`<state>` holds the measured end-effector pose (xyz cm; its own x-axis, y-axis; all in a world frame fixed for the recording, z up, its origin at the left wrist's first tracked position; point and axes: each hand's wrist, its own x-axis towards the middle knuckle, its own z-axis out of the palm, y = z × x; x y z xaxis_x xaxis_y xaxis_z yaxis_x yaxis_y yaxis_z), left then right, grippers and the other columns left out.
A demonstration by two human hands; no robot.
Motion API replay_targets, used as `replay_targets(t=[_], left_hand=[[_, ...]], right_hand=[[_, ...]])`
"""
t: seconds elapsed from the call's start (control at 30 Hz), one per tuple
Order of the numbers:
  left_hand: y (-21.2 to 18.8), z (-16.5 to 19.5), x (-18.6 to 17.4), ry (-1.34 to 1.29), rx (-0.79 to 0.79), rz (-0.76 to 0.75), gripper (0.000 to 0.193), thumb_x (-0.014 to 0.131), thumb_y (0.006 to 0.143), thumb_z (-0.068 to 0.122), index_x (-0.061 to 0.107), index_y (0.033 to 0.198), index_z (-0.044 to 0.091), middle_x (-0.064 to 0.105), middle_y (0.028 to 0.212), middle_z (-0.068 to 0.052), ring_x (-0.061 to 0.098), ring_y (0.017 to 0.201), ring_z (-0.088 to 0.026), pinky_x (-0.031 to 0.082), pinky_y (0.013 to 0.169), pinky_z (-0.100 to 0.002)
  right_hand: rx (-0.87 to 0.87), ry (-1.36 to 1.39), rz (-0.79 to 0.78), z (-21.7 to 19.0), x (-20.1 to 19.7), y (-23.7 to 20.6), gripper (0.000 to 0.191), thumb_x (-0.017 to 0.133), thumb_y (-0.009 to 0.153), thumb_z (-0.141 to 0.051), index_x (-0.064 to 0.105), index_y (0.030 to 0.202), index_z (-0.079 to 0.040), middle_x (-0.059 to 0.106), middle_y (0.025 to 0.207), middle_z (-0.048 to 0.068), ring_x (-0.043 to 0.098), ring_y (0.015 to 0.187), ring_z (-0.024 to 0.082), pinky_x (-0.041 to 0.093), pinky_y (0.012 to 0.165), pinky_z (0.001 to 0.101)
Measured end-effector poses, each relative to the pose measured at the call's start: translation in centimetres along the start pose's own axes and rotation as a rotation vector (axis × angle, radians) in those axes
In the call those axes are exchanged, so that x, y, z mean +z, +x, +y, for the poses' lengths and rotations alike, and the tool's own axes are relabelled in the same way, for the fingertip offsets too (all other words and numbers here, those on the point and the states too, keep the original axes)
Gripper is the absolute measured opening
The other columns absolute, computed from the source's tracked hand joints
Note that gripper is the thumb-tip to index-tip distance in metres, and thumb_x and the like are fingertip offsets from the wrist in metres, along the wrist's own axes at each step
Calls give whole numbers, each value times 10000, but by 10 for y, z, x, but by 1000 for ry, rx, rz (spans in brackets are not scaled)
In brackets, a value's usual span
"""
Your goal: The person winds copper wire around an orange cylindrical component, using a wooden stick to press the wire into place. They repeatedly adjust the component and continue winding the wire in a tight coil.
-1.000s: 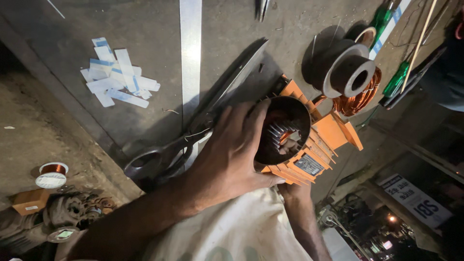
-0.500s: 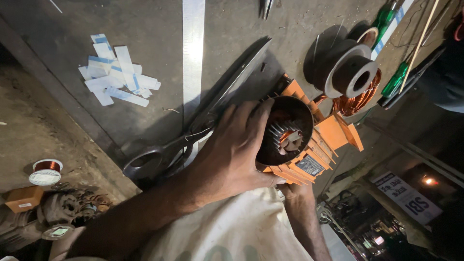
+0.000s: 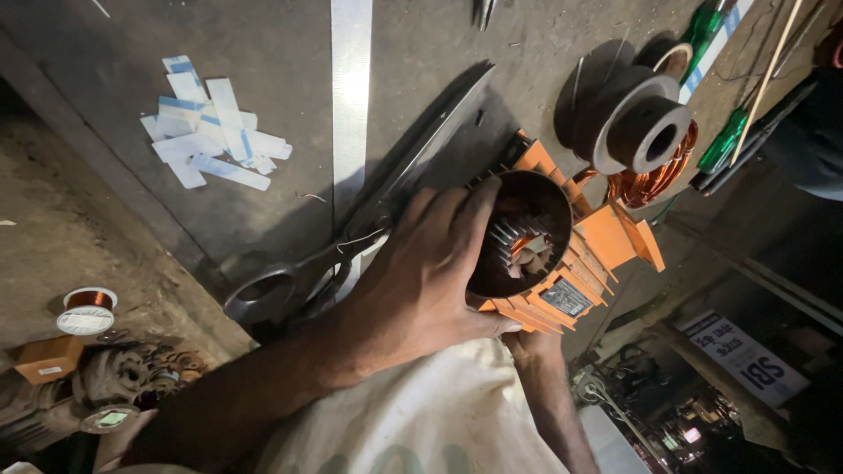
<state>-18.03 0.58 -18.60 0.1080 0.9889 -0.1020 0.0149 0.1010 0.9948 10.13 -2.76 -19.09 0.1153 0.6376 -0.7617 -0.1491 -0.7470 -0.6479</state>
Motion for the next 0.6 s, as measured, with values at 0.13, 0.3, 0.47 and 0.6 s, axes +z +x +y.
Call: replay_targets(t=[0.13, 0.3, 0.47, 0.6], left_hand=[[-1, 2, 1, 12, 20, 11, 1171, 964, 648, 386, 326, 1506, -88, 504, 1300, -266, 512, 1154, -423, 440, 1033, -526], [5, -2, 10, -43, 19, 26, 1108, 959, 609, 319, 369, 1446, -105, 499, 1278, -275, 501, 1168, -446, 427, 1034, -526], [-2, 5, 14, -15, 20, 19, 1012, 926, 669, 249, 388, 1450, -104, 501, 1302, -256, 508, 1201, -434, 446, 1055, -511], [-5, 8, 13, -41, 75, 54, 985, 909, 698, 210, 383, 1473, -93, 495, 1323, -253, 509, 1211, -423, 452, 1059, -504]], right_hand=[[-39, -10, -131, 5, -8, -1, 436, 568, 1106, -259, 490, 1452, -5, 590, 1414, 176, 635, 1231, 286, 566, 1023, 458], [-13, 126, -217, 7, -13, 4, 383, 584, 1144, -254, 540, 1372, 50, 633, 1364, 215, 667, 1192, 314, 586, 996, 462], [-47, -13, -21, 8, -8, 3, 462, 575, 1024, -268, 525, 1430, -55, 634, 1362, 129, 661, 1184, 261, 582, 968, 431], [-53, 46, -55, 8, -6, 2, 439, 570, 1092, -256, 521, 1456, -16, 612, 1400, 160, 635, 1221, 284, 569, 994, 437]])
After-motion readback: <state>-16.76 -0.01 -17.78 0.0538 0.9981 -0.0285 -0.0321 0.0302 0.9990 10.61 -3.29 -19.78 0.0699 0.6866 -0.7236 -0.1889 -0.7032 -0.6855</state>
